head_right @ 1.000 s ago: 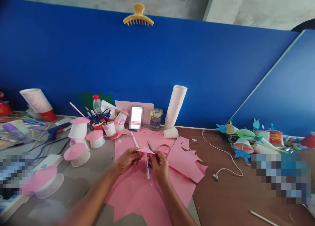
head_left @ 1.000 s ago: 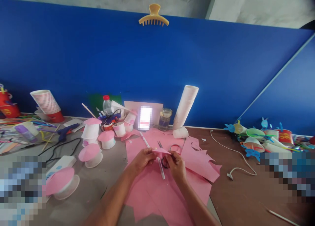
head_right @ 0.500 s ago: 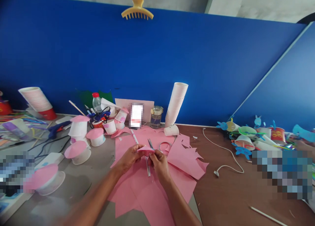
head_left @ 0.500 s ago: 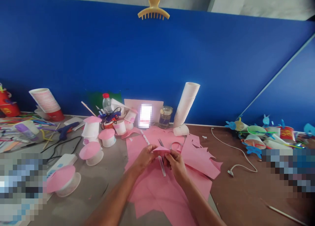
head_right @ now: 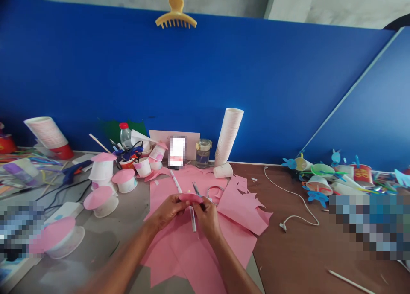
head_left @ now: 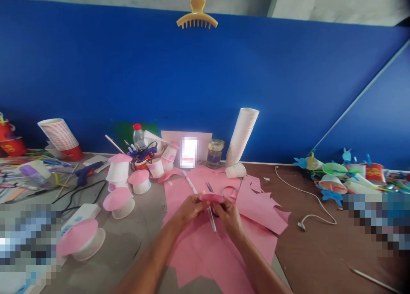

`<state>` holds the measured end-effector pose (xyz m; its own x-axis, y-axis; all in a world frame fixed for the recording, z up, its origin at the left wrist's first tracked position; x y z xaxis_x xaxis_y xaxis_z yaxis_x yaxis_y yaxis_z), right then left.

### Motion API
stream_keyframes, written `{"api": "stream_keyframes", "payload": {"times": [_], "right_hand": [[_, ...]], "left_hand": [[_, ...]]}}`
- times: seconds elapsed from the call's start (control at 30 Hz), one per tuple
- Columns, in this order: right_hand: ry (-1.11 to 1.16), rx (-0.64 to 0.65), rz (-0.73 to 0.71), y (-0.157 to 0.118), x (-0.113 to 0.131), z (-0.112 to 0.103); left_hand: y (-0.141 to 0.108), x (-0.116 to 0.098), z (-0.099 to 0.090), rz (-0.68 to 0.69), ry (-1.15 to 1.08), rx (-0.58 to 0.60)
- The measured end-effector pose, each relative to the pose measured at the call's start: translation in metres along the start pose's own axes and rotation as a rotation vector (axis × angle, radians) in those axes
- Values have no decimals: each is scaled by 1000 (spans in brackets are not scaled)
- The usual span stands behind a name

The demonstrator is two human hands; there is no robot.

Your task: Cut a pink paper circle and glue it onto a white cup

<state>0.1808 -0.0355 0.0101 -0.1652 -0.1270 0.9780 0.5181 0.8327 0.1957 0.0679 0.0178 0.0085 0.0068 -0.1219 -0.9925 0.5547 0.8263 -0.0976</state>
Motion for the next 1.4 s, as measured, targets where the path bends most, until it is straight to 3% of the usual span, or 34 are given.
{"api": "stream_keyframes", "payload": {"times": [0.27, 0.57, 0.73, 0.93, 1.4], "right_hand": [[-59, 11, -2, -1, 6, 1], [-68, 32, -1, -2, 4, 3], [-58, -17, -19, 1, 3, -4], [-93, -20, 64, 3, -15, -6], [-12, -2, 125, 3, -12, -6]], "left_hand": [[0, -2, -1, 45, 57, -48], [0, -3, -2, 23, 78, -57], [0, 0, -2, -9, 110, -86], [-2, -5, 2, 45, 96, -3], [4, -1, -6, 72, 183, -103]]}}
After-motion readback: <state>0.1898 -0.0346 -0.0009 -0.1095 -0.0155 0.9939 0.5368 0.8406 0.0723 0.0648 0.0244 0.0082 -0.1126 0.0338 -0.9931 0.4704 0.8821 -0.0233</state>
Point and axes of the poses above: each hand's wrist, its own y-axis towards the middle knuckle, its own z-axis out of the palm, x = y × z, the point moved 7 cm from there along y, towards the middle knuckle, and after that the axes turned 9 degrees about -x, right-handed, at the moved point
